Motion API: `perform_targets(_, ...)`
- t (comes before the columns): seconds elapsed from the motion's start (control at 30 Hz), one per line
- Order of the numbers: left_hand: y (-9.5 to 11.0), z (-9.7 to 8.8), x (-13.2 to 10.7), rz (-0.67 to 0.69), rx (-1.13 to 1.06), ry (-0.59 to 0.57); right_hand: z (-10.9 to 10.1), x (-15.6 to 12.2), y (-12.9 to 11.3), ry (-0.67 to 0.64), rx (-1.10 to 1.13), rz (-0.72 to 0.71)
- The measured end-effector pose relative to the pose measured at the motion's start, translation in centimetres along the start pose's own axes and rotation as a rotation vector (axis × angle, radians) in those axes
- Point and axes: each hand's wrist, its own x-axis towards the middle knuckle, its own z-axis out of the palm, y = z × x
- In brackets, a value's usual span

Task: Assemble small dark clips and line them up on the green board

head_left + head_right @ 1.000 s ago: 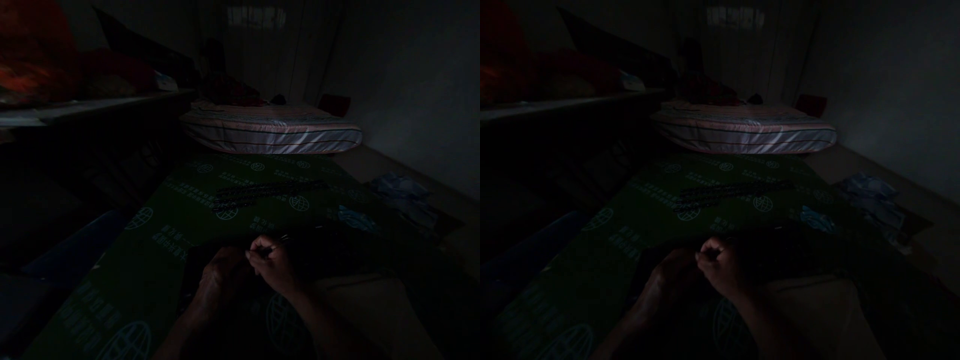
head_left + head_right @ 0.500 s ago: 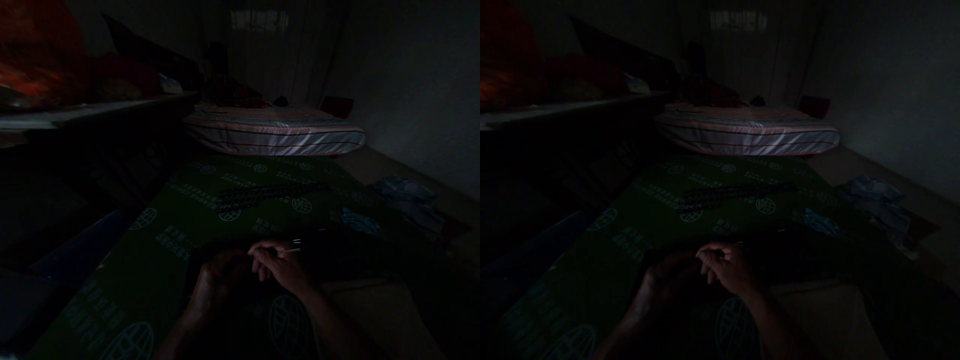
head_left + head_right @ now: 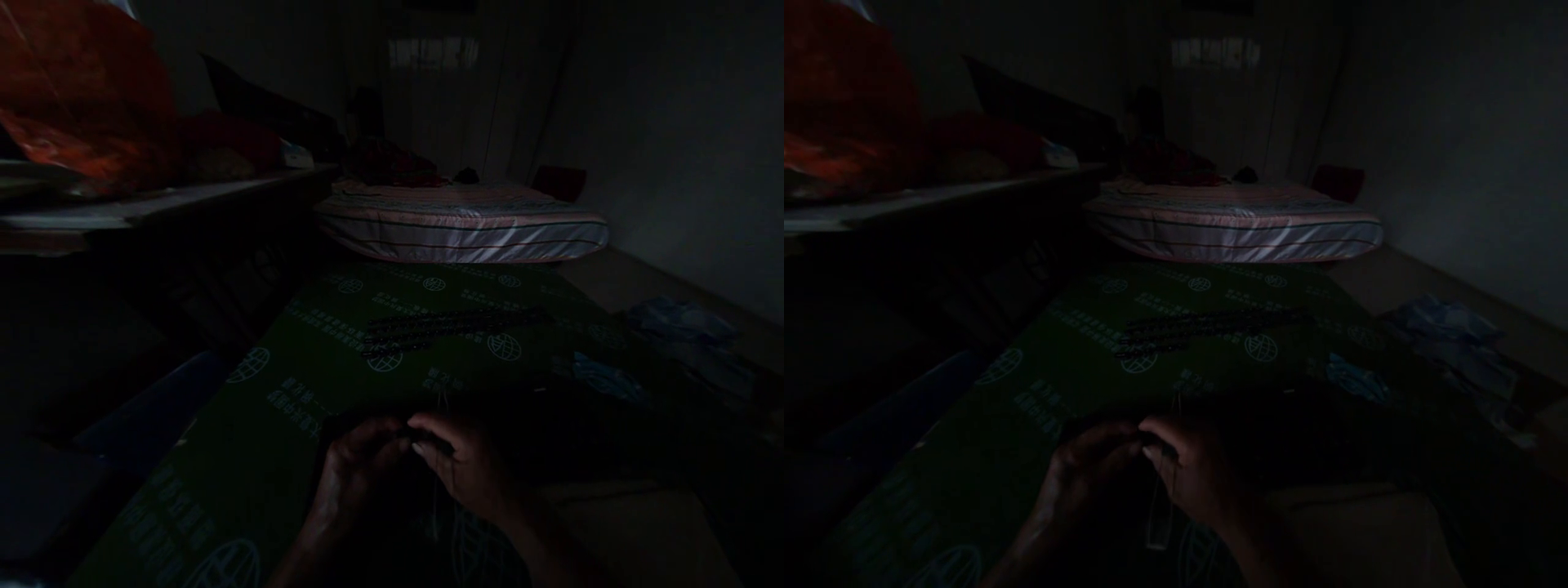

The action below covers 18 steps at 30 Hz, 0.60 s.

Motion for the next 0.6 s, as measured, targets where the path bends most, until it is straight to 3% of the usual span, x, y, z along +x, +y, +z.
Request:
perform_targets(0.2, 0.7, 0.0, 0.0, -0.029, -0.072, 0.038, 0.6, 0.1, 0.0, -0.101, -0.221, -0.047)
perform_targets(0.6, 0.5, -0.6, 0.0, -0.082, -0.098, -0.009, -0.4, 1.6, -1.3, -0.241, -0.257, 0.046)
